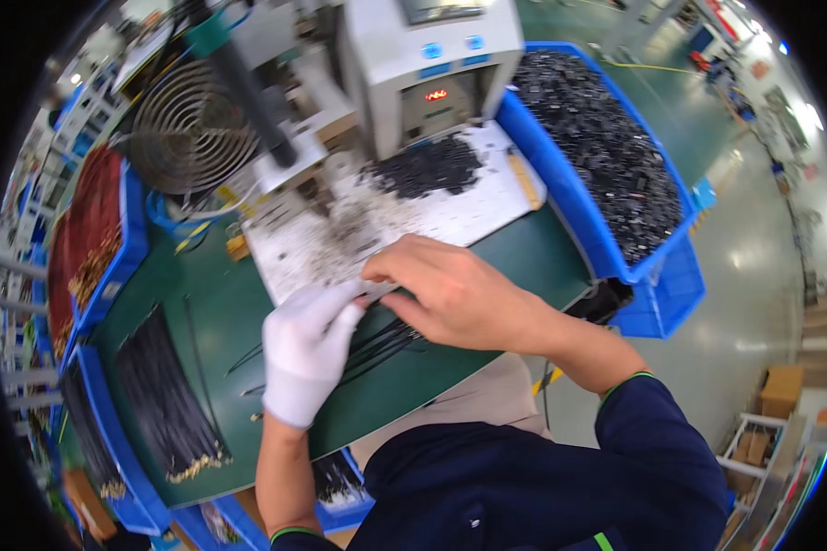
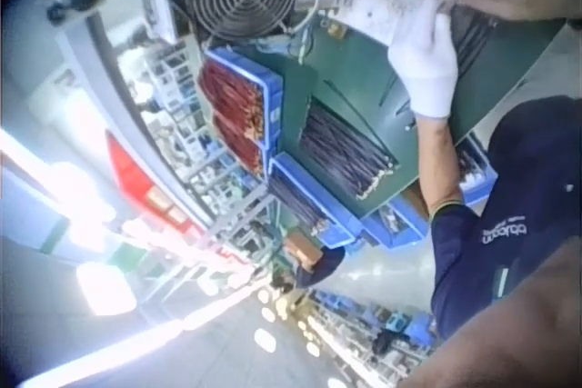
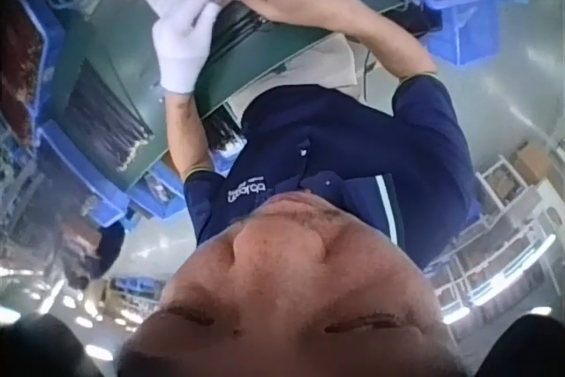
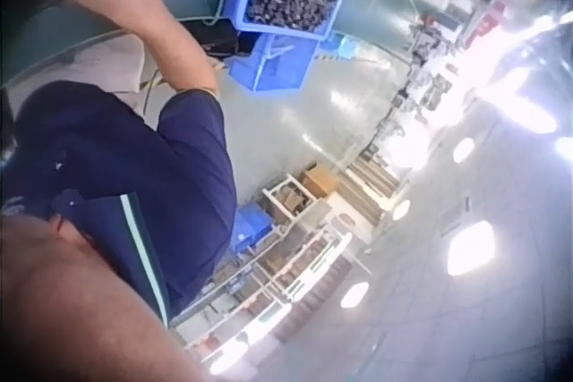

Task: The person picks up a wire and a small black component, joins them together using a press machine, and repeats this process several times before placing the finished assemblies into a blue bin and removing their gloves.

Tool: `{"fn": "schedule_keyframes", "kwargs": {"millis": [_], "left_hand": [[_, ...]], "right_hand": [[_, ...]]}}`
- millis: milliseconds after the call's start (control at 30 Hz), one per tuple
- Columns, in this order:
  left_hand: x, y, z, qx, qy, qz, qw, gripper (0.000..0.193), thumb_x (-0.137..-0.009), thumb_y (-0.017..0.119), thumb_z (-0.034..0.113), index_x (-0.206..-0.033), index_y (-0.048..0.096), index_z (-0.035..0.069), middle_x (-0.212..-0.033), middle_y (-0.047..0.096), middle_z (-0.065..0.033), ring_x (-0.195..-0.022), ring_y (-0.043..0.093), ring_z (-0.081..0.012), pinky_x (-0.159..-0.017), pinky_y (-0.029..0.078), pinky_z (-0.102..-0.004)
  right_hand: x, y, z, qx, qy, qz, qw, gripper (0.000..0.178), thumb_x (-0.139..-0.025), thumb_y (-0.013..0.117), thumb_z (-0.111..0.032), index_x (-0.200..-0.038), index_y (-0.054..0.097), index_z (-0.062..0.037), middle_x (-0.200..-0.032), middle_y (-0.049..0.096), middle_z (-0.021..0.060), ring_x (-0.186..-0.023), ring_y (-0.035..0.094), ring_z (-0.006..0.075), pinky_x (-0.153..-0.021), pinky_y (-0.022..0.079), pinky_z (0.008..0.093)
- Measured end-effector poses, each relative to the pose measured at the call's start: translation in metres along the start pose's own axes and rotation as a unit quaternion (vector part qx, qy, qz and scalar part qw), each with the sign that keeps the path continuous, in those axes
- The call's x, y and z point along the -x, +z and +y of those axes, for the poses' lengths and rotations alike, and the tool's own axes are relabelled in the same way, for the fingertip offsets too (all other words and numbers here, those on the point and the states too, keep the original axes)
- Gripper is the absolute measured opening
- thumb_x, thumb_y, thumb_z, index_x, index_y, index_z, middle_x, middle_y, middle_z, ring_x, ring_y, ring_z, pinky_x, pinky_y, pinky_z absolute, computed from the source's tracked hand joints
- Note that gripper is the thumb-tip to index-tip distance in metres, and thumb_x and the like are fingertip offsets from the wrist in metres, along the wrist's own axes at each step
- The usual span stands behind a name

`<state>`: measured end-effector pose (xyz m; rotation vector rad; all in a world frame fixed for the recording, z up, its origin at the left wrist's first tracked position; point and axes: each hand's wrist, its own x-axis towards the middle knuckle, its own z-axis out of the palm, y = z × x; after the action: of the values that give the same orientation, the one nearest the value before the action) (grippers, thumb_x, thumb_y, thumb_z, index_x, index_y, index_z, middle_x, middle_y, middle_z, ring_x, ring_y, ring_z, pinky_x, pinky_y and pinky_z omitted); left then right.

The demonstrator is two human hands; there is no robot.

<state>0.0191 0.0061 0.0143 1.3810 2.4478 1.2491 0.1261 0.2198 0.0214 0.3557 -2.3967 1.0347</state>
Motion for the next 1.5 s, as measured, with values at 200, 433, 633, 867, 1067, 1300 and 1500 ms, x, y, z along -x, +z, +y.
{"fn": "schedule_keyframes", "kwargs": {"millis": [200,433,633,867,1067,1300,1500], "left_hand": [[0.004,-0.004,-0.002,0.004,-0.053,0.000,0.999,0.017,-0.101,0.079,0.005,-0.117,0.081,0.000,-0.098,0.079,-0.0217,-0.087,0.077,-0.0393,-0.080,0.060,-0.0431],[0.000,0.002,-0.004,0.021,-0.061,-0.014,0.998,0.019,-0.101,0.079,0.005,-0.120,0.080,0.000,-0.096,0.078,-0.0217,-0.080,0.075,-0.0387,-0.076,0.059,-0.0432],[-0.001,0.004,0.001,0.015,-0.005,-0.026,1.000,0.021,-0.100,0.081,0.007,-0.120,0.080,0.000,-0.096,0.078,-0.0209,-0.081,0.074,-0.0376,-0.075,0.058,-0.0425],[0.002,0.005,-0.004,0.017,-0.014,-0.020,1.000,0.020,-0.101,0.081,0.007,-0.120,0.080,0.000,-0.094,0.078,-0.0204,-0.082,0.075,-0.0366,-0.076,0.059,-0.0417],[0.000,0.003,-0.002,0.032,-0.047,-0.018,0.998,0.020,-0.103,0.077,0.006,-0.122,0.080,0.001,-0.092,0.079,-0.0187,-0.080,0.077,-0.0336,-0.077,0.060,-0.0405],[0.003,0.007,-0.011,0.057,-0.048,-0.030,0.997,0.021,-0.102,0.074,0.004,-0.121,0.079,0.000,-0.097,0.081,-0.0182,-0.084,0.080,-0.0335,-0.080,0.062,-0.0411],[0.003,0.006,-0.010,0.059,-0.047,-0.035,0.997,0.020,-0.101,0.074,0.004,-0.120,0.079,0.000,-0.099,0.081,-0.0187,-0.087,0.080,-0.0349,-0.081,0.062,-0.0414]], "right_hand": [[0.025,-0.092,0.015,0.179,0.100,0.046,0.978,0.018,-0.096,0.083,-0.004,-0.113,0.078,0.0014,-0.108,0.079,0.0162,-0.092,0.078,0.0299,-0.083,0.063,0.0399],[0.067,-0.231,0.068,0.310,0.281,-0.002,0.908,0.024,-0.096,0.075,0.002,-0.119,0.079,-0.0003,-0.117,0.078,0.0146,-0.109,0.075,0.0320,-0.097,0.060,0.0423],[0.089,-0.235,0.102,0.389,0.269,-0.133,0.871,0.024,-0.093,0.083,-0.009,-0.116,0.082,-0.0022,-0.120,0.075,0.0109,-0.122,0.064,0.0362,-0.111,0.051,0.0481],[0.090,-0.237,0.094,0.356,0.238,-0.071,0.901,0.021,-0.096,0.082,-0.014,-0.115,0.087,-0.0062,-0.125,0.077,0.0093,-0.125,0.064,0.0341,-0.109,0.053,0.0464],[0.085,-0.234,0.093,0.230,0.317,0.055,0.918,0.025,-0.095,0.080,-0.011,-0.118,0.086,-0.0033,-0.111,0.082,0.0105,-0.096,0.074,0.0262,-0.080,0.058,0.0386],[0.080,-0.227,0.106,0.167,0.354,0.116,0.913,0.023,-0.103,0.079,-0.013,-0.121,0.085,-0.0001,-0.101,0.085,0.0087,-0.083,0.070,0.0094,-0.077,0.057,0.0315],[0.080,-0.226,0.118,0.049,0.354,0.177,0.917,0.024,-0.110,0.073,-0.009,-0.129,0.082,0.0032,-0.103,0.082,0.0048,-0.088,0.072,0.0114,-0.082,0.057,0.0273]]}}
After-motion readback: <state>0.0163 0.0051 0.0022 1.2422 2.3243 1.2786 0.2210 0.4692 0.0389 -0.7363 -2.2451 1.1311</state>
